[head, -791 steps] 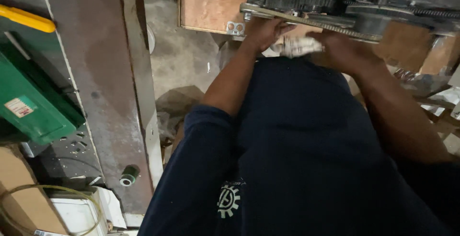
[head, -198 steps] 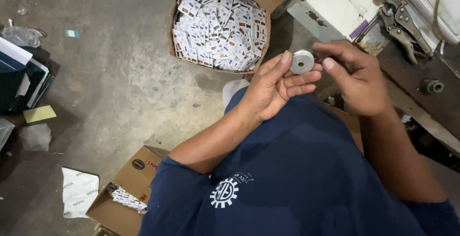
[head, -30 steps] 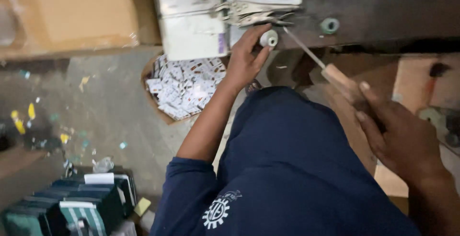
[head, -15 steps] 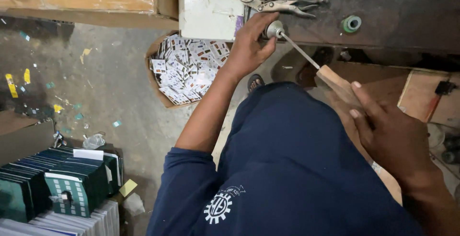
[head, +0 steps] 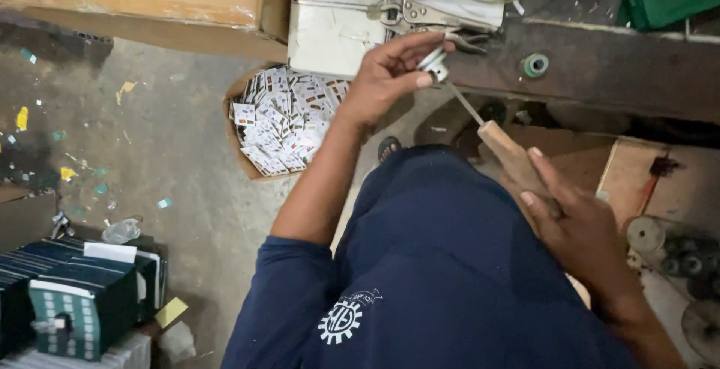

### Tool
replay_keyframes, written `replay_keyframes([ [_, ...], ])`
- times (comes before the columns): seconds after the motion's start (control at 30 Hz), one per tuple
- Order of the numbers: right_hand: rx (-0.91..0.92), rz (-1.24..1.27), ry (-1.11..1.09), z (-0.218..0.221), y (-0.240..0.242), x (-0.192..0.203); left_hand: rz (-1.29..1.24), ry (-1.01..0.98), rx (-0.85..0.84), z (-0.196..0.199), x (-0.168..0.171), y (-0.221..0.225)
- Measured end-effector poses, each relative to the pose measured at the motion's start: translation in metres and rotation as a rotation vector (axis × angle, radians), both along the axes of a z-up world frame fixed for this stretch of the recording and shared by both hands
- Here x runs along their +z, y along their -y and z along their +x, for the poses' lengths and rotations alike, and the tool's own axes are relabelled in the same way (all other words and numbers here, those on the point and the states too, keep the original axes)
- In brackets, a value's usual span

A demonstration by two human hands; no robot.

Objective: The person removes a small white cylindrical part from a printing machine using pliers and a screwdriver. They then use a screwdriver to scrape or clean the surface of the part before the clip ends.

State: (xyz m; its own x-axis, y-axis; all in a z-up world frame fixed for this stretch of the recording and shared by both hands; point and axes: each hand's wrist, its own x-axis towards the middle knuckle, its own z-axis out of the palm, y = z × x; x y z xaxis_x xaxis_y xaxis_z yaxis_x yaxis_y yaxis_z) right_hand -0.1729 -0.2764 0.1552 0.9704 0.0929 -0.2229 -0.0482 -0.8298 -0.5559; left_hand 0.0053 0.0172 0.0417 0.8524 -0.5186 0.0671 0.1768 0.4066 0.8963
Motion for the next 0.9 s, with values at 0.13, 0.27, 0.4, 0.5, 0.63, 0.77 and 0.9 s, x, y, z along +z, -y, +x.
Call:
replay_keyframes([
  [0.13,-0.071,-0.035,-0.152,-0.003,0.008,-0.041,-0.032,0.010,0.155,-0.034,0.030,0.029],
  [0.27,-0.037,0.114,0.004,-0.010,0.019,-0.088,-0.274,0.005,0.130,-0.078,0.071,0.047],
  [0.4,0.134,0.281,0.204,0.003,0.015,-0.110,-0.143,0.167,0.095,-0.095,0.092,0.045],
  [0.5,0.077,0.320,0.202,0.010,0.011,-0.123,-0.171,0.180,0.074,-0.100,0.093,0.040],
  [0.63,0.099,0.364,0.250,0.013,0.009,-0.130,-0.153,0.239,0.065,-0.099,0.091,0.031],
  [0.77,0.065,0.367,0.311,0.022,0.001,-0.128,-0.136,0.303,0.079,-0.100,0.086,0.027],
  [0.9,0.001,0.428,0.273,0.033,-0.011,-0.125,-0.086,0.338,0.127,-0.101,0.079,0.022],
])
